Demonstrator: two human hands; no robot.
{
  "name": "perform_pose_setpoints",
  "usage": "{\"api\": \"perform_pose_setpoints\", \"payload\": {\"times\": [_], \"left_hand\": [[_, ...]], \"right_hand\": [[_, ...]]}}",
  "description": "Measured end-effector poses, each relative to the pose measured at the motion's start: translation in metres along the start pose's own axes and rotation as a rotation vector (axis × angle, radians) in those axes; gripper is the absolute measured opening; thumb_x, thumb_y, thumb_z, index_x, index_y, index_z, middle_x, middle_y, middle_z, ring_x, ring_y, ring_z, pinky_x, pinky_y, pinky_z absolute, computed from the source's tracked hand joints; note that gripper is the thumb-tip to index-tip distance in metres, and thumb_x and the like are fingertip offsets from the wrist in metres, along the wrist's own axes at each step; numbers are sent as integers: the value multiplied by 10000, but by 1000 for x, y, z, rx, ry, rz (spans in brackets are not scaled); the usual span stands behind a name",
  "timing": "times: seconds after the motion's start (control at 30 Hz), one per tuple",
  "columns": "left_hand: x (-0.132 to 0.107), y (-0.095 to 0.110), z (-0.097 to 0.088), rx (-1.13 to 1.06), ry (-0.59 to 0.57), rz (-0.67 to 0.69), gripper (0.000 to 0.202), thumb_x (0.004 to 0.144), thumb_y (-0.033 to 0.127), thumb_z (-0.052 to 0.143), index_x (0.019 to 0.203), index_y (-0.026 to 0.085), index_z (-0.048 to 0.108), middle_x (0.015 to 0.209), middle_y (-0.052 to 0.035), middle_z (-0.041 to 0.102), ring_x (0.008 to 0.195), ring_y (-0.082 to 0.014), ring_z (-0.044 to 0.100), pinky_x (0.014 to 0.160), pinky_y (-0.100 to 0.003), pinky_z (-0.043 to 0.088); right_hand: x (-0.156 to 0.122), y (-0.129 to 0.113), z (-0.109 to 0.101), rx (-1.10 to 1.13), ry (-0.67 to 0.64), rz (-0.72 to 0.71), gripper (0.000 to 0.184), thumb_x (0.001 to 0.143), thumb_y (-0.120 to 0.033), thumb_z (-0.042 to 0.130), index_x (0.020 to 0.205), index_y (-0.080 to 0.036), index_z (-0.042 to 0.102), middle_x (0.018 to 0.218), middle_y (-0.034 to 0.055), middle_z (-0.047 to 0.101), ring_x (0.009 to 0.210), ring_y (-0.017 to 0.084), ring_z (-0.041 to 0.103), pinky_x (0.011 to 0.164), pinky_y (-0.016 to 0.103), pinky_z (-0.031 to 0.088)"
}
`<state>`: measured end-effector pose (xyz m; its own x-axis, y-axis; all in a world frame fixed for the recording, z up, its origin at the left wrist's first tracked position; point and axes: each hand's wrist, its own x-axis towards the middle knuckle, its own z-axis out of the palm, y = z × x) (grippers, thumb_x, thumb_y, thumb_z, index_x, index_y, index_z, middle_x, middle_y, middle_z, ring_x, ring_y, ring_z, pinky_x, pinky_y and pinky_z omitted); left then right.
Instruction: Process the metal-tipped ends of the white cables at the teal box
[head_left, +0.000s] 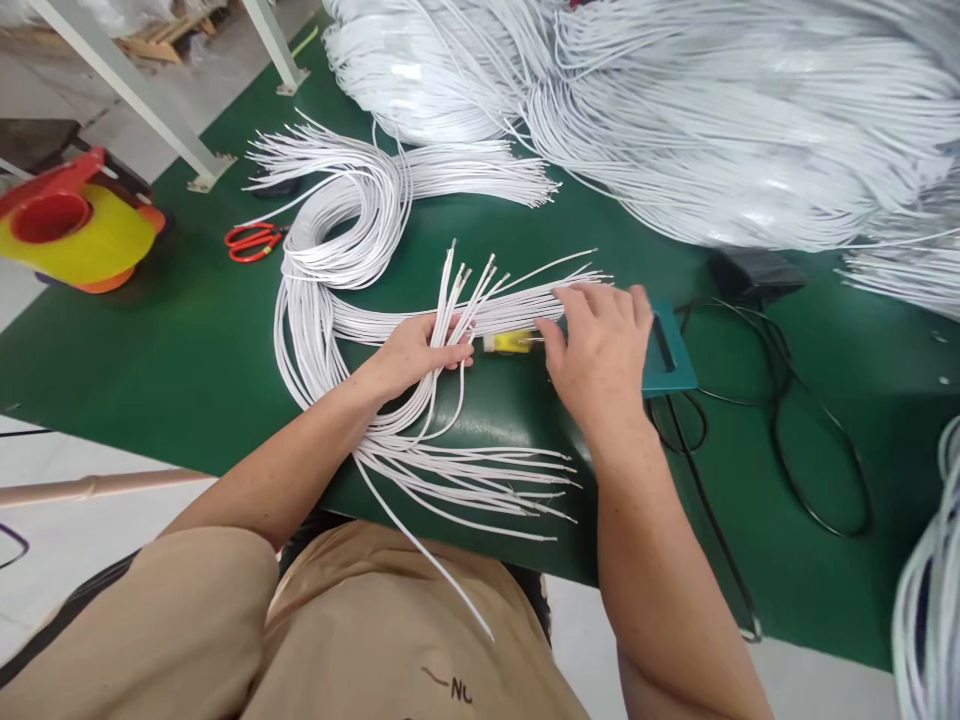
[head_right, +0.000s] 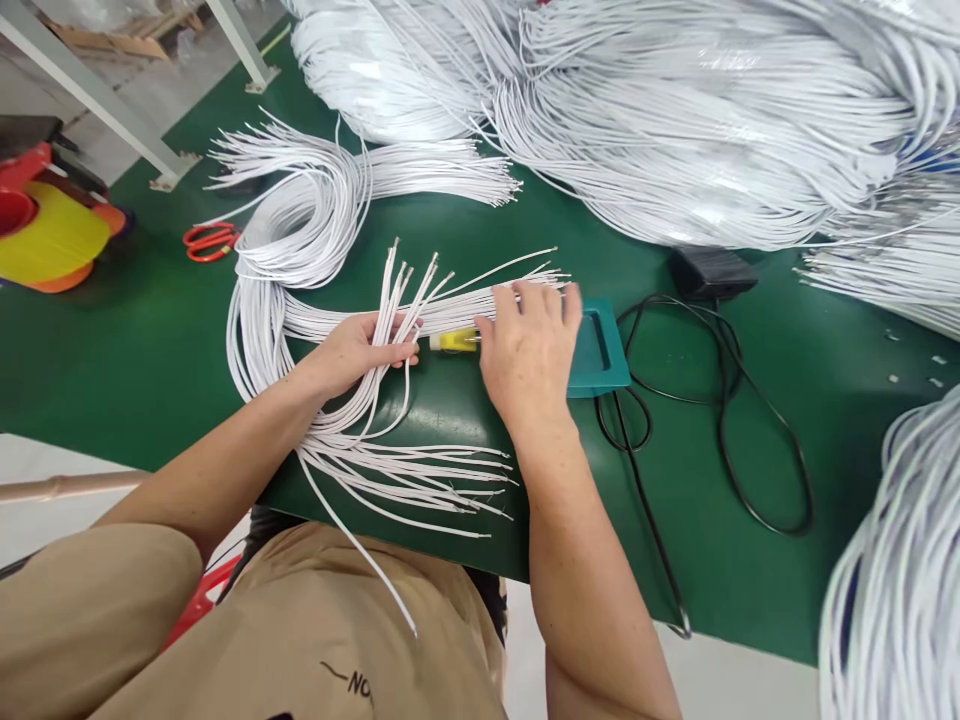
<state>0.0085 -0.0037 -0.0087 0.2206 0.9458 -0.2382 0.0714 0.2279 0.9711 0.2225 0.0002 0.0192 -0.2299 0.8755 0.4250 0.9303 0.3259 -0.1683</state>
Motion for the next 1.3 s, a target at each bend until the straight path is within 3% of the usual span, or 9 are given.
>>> {"api": "perform_pose_setpoints", "payload": {"times": [0.07, 0.2, 0.37, 0.57, 0.8, 0.97, 1.1, 1.17, 1.3], "left_hand": [[0, -1, 1, -55, -5, -2, 385, 681, 331, 798, 976, 118, 668, 803, -27, 660, 735, -141, 644, 628, -231, 470], [-2, 2, 4, -170, -29, 7, 386, 688, 310, 800, 1007, 125, 684, 805, -11, 627, 691, -91, 579, 589, -194, 421], [-5, 5, 6, -256, -126, 4, 448, 731, 299, 770, 1145, 163, 667, 785, 3, 586, 662, -72, 522, 565, -180, 399], [-7, 7, 5, -283, -205, 31, 462, 735, 301, 772, 1167, 181, 661, 810, -14, 598, 648, -77, 537, 520, -185, 375], [-10, 9, 5, -306, -187, 46, 549, 720, 283, 789, 1238, 203, 627, 788, -15, 636, 632, -83, 578, 441, -161, 319], [-9, 9, 4, -292, -92, 53, 433, 727, 305, 790, 1133, 195, 690, 821, -19, 674, 721, -96, 631, 582, -170, 460], [-9, 9, 3, -265, 13, 42, 354, 705, 358, 800, 992, 159, 743, 826, -25, 690, 723, -93, 606, 715, -221, 495], [-9, 8, 4, -220, 37, 50, 376, 681, 360, 815, 988, 153, 748, 794, -22, 689, 699, -96, 589, 734, -239, 487], [-10, 4, 5, -154, 28, 56, 416, 624, 341, 849, 987, 169, 745, 858, -25, 714, 743, -125, 615, 783, -276, 489]], "right_hand": [[0, -12, -3, 143, -16, -61, 206, 933, -261, 492, 961, -169, 674, 976, 114, 671, 991, 270, 574, 898, 423, 433], [-3, -29, -5, 403, -104, -137, 196, 916, -193, 510, 836, -184, 688, 838, 61, 665, 826, 195, 585, 709, 301, 433], [-1, -29, -4, 558, -78, 84, 196, 893, -160, 512, 789, -178, 677, 791, 42, 655, 745, 160, 582, 680, 277, 413], [4, -27, -2, 1216, -487, 423, 351, 879, -341, 562, 567, -187, 518, 508, -53, 448, 382, 63, 375, 413, 237, 323], [2, -32, 13, 1684, -583, 585, 241, 689, -355, 787, 799, -163, 691, 565, -62, 536, 421, 30, 310, 382, 189, 293], [4, -29, -2, 1587, -494, 408, 223, 683, -359, 804, 770, -181, 702, 705, -3, 654, 630, 98, 556, 507, 207, 402], [4, -10, -27, 1670, -811, -61, 376, 776, -537, 691, 716, -167, 725, 722, 54, 680, 694, 162, 623, 659, 309, 501], [5, -5, -30, 1692, -715, 40, 457, 823, -598, 607, 673, -176, 696, 588, 25, 623, 523, 127, 552, 542, 289, 470], [9, -9, -18, 1527, -209, 464, 230, 740, -412, 767, 841, -226, 680, 615, -48, 595, 422, 63, 416, 420, 228, 392]]}}
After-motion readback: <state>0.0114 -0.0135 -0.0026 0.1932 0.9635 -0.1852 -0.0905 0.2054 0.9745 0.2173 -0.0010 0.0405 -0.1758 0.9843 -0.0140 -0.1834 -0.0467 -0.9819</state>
